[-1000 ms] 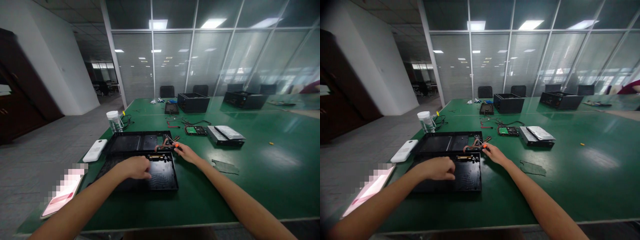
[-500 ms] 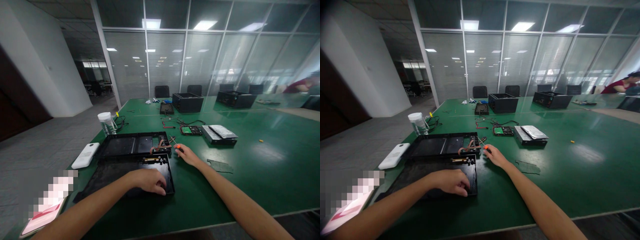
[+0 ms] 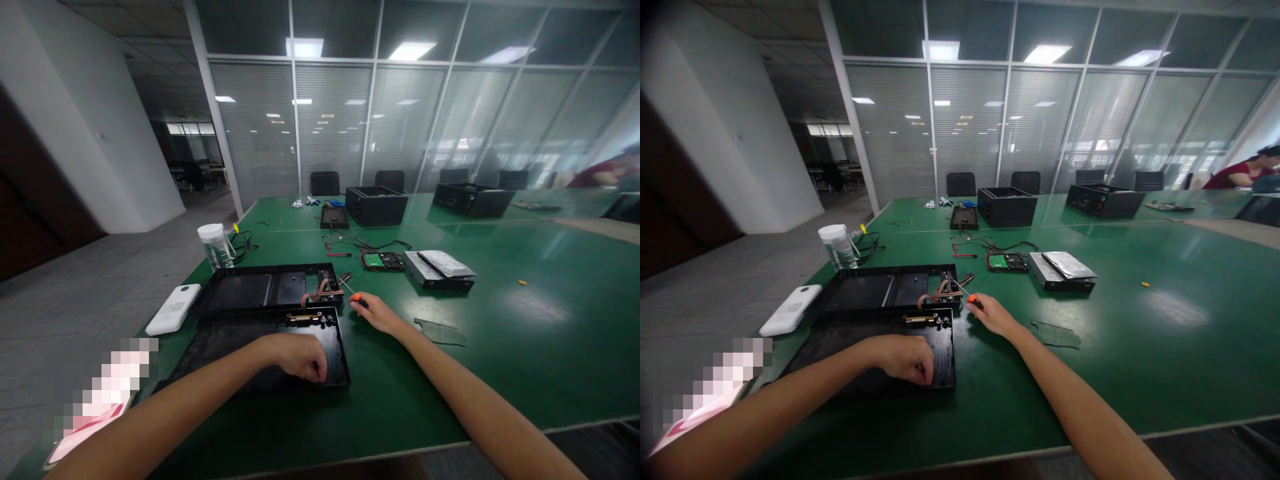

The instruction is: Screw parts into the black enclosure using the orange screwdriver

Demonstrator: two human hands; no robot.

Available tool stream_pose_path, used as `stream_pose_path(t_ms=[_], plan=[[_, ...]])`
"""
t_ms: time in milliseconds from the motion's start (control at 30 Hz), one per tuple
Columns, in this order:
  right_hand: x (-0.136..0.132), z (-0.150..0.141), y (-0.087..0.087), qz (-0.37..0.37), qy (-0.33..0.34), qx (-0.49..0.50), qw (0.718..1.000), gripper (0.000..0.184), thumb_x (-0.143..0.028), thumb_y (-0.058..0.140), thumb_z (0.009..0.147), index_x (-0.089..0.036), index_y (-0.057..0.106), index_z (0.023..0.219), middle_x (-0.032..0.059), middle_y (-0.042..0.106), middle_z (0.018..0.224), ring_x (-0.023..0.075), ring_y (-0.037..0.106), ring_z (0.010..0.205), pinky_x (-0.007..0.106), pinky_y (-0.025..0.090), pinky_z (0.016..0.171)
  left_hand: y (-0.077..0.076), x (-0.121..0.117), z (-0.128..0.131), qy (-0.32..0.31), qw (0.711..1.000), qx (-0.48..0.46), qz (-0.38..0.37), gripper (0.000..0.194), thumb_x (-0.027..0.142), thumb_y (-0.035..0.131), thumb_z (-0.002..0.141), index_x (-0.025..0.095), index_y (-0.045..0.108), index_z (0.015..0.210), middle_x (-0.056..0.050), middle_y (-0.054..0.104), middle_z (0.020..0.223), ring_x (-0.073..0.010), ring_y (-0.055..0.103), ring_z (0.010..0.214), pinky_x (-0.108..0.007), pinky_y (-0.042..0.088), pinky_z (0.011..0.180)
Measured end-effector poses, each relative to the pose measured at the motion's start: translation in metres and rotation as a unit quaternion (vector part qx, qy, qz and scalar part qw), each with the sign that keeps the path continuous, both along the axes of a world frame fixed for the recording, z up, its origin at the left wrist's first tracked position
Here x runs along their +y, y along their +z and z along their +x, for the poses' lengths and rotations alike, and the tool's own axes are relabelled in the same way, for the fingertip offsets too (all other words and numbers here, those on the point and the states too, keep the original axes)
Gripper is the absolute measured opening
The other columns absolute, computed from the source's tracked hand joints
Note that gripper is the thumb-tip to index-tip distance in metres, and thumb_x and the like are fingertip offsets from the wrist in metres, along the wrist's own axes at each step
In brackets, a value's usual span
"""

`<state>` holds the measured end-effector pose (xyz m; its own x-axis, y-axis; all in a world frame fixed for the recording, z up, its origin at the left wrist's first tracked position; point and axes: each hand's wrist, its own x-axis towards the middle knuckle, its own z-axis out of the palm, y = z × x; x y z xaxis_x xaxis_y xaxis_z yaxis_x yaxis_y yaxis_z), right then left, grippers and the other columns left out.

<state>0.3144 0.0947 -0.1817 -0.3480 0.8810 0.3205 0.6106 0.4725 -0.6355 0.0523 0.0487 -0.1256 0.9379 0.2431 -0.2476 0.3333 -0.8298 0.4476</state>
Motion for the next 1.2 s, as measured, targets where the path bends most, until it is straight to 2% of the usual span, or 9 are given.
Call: stream_pose_path(t_ms=[67, 167, 300, 533, 633, 700, 867, 1033, 1200], plan=[[0.0, 0.0, 0.0, -0.001, -0.001, 0.006, 1.0, 0.028, -0.042, 0.043, 0.087, -0.019, 0.056, 0.096, 0.0019, 0.059, 0.08, 0.0129, 0.055, 0.062, 0.028, 0.043, 0.065, 0.005, 0.005, 0.001, -0.012, 1.0, -0.005, 0.011, 0.012, 0.014, 0.06, 0.076, 0.019, 0.066, 0.085, 0.003, 0.065, 0.075, -0.0086, 0.058, 0.066, -0.015, 0.043, 0.063], [-0.001, 0.001, 0.001, 0.001, 0.0, 0.011, 1.0, 0.028, -0.041, 0.042, 0.087, -0.019, 0.055, 0.096, 0.0016, 0.059, 0.08, 0.0126, 0.055, 0.061, 0.027, 0.043, 0.064, 0.009, 0.014, 0.004, 0.046, 0.996, -0.04, 0.06, 0.013, 0.013, 0.054, 0.08, 0.017, 0.063, 0.088, 0.001, 0.064, 0.077, -0.0096, 0.058, 0.069, -0.017, 0.043, 0.067], [-0.002, 0.003, 0.002, 0.006, -0.002, 0.005, 1.0, 0.028, -0.042, 0.041, 0.087, -0.019, 0.055, 0.094, 0.001, 0.058, 0.077, 0.0128, 0.055, 0.06, 0.027, 0.043, 0.064, 0.0, 0.02, 0.01, 0.1, 0.975, -0.075, 0.182, 0.017, 0.012, 0.048, 0.084, 0.016, 0.061, 0.093, -0.003, 0.063, 0.085, -0.0138, 0.058, 0.081, -0.023, 0.044, 0.076], [-0.001, 0.004, 0.003, 0.031, -0.014, -0.023, 0.999, 0.027, -0.041, 0.042, 0.087, -0.019, 0.056, 0.093, 0.0011, 0.057, 0.074, 0.0149, 0.054, 0.067, 0.028, 0.042, 0.065, -0.016, 0.02, 0.011, 0.042, 0.948, 0.0, 0.314, 0.015, 0.01, 0.048, 0.082, 0.014, 0.062, 0.083, -0.008, 0.059, 0.083, -0.0168, 0.057, 0.078, -0.025, 0.045, 0.069], [0.0, 0.004, 0.004, 0.043, -0.017, -0.025, 0.999, 0.027, -0.041, 0.041, 0.087, -0.019, 0.056, 0.091, 0.0015, 0.057, 0.074, 0.0156, 0.054, 0.068, 0.028, 0.042, 0.066, -0.013, 0.024, 0.012, -0.004, 0.931, -0.02, 0.365, 0.017, 0.007, 0.046, 0.082, 0.013, 0.061, 0.086, -0.008, 0.058, 0.082, -0.0171, 0.055, 0.079, -0.027, 0.044, 0.073], [-0.001, 0.004, 0.005, 0.054, -0.017, -0.025, 0.998, 0.028, -0.042, 0.04, 0.087, -0.02, 0.056, 0.091, 0.0023, 0.057, 0.075, 0.0163, 0.054, 0.07, 0.029, 0.042, 0.067, -0.011, 0.029, 0.016, -0.007, 0.916, -0.06, 0.396, 0.017, 0.011, 0.045, 0.084, 0.013, 0.061, 0.089, -0.008, 0.058, 0.085, -0.0178, 0.054, 0.082, -0.029, 0.043, 0.075], [-0.001, 0.007, 0.008, 0.064, -0.02, -0.034, 0.997, 0.028, -0.042, 0.04, 0.087, -0.02, 0.056, 0.091, 0.0033, 0.058, 0.077, 0.0171, 0.054, 0.073, 0.03, 0.042, 0.069, -0.016, 0.041, 0.027, 0.056, 0.903, -0.112, 0.411, 0.024, 0.016, 0.039, 0.089, 0.012, 0.06, 0.08, -0.008, 0.058, 0.081, -0.0167, 0.054, 0.08, -0.029, 0.042, 0.074], [0.0, 0.01, 0.01, 0.07, -0.029, -0.049, 0.996, 0.029, -0.044, 0.04, 0.087, -0.02, 0.056, 0.089, 0.003, 0.058, 0.075, 0.017, 0.054, 0.07, 0.029, 0.042, 0.067, -0.028, 0.042, 0.03, 0.081, 0.901, -0.095, 0.416, 0.024, 0.015, 0.037, 0.089, 0.011, 0.057, 0.076, -0.009, 0.055, 0.081, -0.018, 0.051, 0.077, -0.031, 0.042, 0.071], [0.0, 0.012, 0.012, 0.073, -0.037, -0.043, 0.996, 0.029, -0.043, 0.039, 0.087, -0.02, 0.056, 0.089, 0.0026, 0.057, 0.072, 0.0165, 0.053, 0.067, 0.029, 0.042, 0.064, -0.031, 0.04, 0.028, 0.085, 0.902, -0.107, 0.409, 0.026, 0.016, 0.034, 0.09, 0.011, 0.056, 0.076, -0.009, 0.054, 0.082, -0.0182, 0.05, 0.079, -0.031, 0.042, 0.072]])
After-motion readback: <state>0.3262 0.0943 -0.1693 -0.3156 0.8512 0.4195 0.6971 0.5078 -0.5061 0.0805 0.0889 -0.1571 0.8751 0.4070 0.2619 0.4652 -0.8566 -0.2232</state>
